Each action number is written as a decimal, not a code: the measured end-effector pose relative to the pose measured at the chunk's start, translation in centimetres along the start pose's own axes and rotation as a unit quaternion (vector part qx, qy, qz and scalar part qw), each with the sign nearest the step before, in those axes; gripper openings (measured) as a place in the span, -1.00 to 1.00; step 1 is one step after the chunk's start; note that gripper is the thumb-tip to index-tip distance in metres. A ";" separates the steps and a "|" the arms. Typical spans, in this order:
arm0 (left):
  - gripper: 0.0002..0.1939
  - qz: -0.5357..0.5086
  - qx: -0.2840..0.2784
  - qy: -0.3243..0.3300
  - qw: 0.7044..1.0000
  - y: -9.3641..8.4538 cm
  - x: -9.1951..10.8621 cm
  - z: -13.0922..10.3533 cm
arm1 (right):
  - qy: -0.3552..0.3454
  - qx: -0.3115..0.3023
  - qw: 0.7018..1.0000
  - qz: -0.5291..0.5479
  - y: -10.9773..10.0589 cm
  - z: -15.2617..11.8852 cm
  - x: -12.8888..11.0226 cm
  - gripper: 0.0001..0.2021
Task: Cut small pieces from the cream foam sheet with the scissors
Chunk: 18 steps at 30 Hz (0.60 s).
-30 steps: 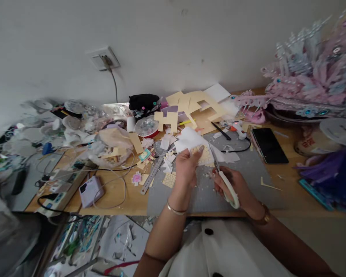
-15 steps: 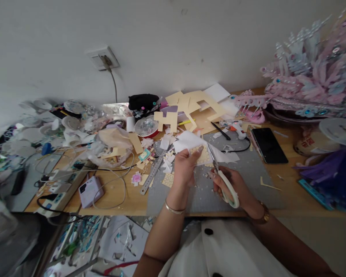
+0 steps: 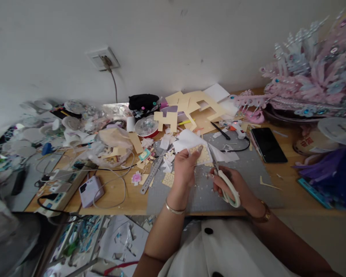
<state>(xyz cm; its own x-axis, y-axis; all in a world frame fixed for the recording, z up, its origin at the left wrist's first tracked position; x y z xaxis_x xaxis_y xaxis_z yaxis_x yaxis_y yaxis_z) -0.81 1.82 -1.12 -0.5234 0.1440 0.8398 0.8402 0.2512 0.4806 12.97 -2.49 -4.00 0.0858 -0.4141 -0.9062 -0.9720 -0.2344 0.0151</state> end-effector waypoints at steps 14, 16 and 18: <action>-0.65 0.005 0.002 -0.004 1.000 0.2 -0.2 -0.1 | -0.031 0.017 0.999 -0.002 0.1 0.0 0.3 -0.70; -0.64 0.007 0.005 -0.007 1.000 0.0 -0.4 0.1 | -0.013 0.000 1.000 0.017 0.2 0.1 0.2 -0.69; -0.64 0.007 0.007 -0.012 1.000 -0.1 -0.5 0.3 | 0.013 -0.037 0.998 0.044 0.2 0.3 0.4 -0.67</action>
<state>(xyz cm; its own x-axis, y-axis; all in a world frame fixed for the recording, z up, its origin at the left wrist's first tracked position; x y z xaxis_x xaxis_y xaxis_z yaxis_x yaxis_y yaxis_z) -0.67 1.95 -1.71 -0.5158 0.1704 0.8396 0.8449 0.2633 0.4657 12.77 -2.47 -4.52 0.0081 -0.4590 -0.8884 -0.9576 -0.2594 0.1253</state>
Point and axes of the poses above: each hand's wrist, its own z-axis towards the middle knuckle, its own y-axis out of the palm, x = y × z, the point moved 2 cm from there along z, towards the middle knuckle, and after that the axes turned 3 degrees about y, right-handed, at the moved point
